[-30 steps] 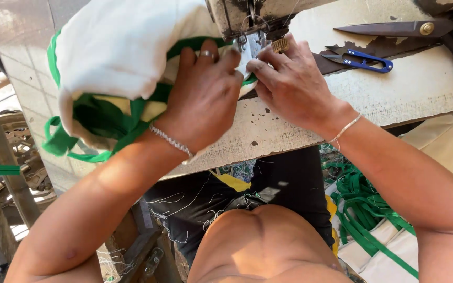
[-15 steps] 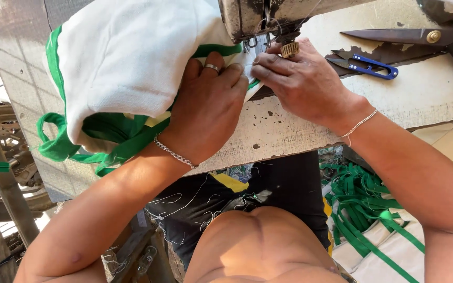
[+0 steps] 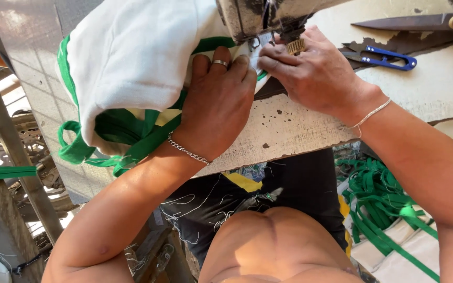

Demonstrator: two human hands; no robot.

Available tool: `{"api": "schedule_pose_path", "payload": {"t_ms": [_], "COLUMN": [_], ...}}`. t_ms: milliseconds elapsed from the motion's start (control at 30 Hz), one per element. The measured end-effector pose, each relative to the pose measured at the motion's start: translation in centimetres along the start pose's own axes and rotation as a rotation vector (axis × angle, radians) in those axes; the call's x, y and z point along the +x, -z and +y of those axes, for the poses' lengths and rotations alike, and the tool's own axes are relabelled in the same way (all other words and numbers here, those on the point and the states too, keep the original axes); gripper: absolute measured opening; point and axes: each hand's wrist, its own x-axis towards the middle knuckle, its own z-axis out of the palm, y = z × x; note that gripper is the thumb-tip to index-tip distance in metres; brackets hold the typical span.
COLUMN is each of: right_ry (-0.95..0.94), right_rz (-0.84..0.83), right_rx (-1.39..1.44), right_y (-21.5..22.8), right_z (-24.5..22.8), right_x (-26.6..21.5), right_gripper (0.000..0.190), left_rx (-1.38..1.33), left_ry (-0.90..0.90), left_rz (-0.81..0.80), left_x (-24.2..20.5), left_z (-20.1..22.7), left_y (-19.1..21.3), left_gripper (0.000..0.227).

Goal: Sewing green straps onto a white tote bag using an industrial sewing machine and trimming threads with scissors.

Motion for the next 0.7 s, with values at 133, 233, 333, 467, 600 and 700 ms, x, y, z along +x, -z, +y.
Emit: {"api": "schedule_pose_path", "payload": {"t_ms": [133, 233, 333, 467, 600, 700], "right_ry": [-0.009, -0.085, -0.117, -0.083, -0.144, -0.577], "right_rz": [0.014, 0.036, 0.014, 0.054, 0.054, 0.129], "right_rx": [0.028, 0.011, -0.012, 0.014, 0.095, 0.024], "right_y": [-0.2, -0.8, -1.3, -0.8, 2.3, 3.4], "right_z": [-0.2, 0.1, 0.5, 0.4, 0.4, 3.5], "right_x": [-0.4, -0.2, -0.4, 0.1, -0.7, -10.5], "right_gripper": [0.025, 0.021, 0.016, 0.016, 0.015, 0.024], "left_rx": [0.022, 0.112, -0.014, 0.045, 0.040, 0.064], "left_ry": [0.008, 0.009, 0.005, -0.020, 0.002, 0.005], "left_rz": [0.008, 0.007, 0.004, 0.029, -0.009, -0.011], "left_x": [-0.2, 0.3, 0.9, 0.7, 0.5, 0.6], "left_z": [0.3, 0.0, -0.7, -0.8, -0.6, -0.5], "left_y": [-0.1, -0.6, -0.5, -1.0, -1.0, -1.2], "left_gripper": [0.009, 0.028, 0.024, 0.026, 0.019, 0.028]}}
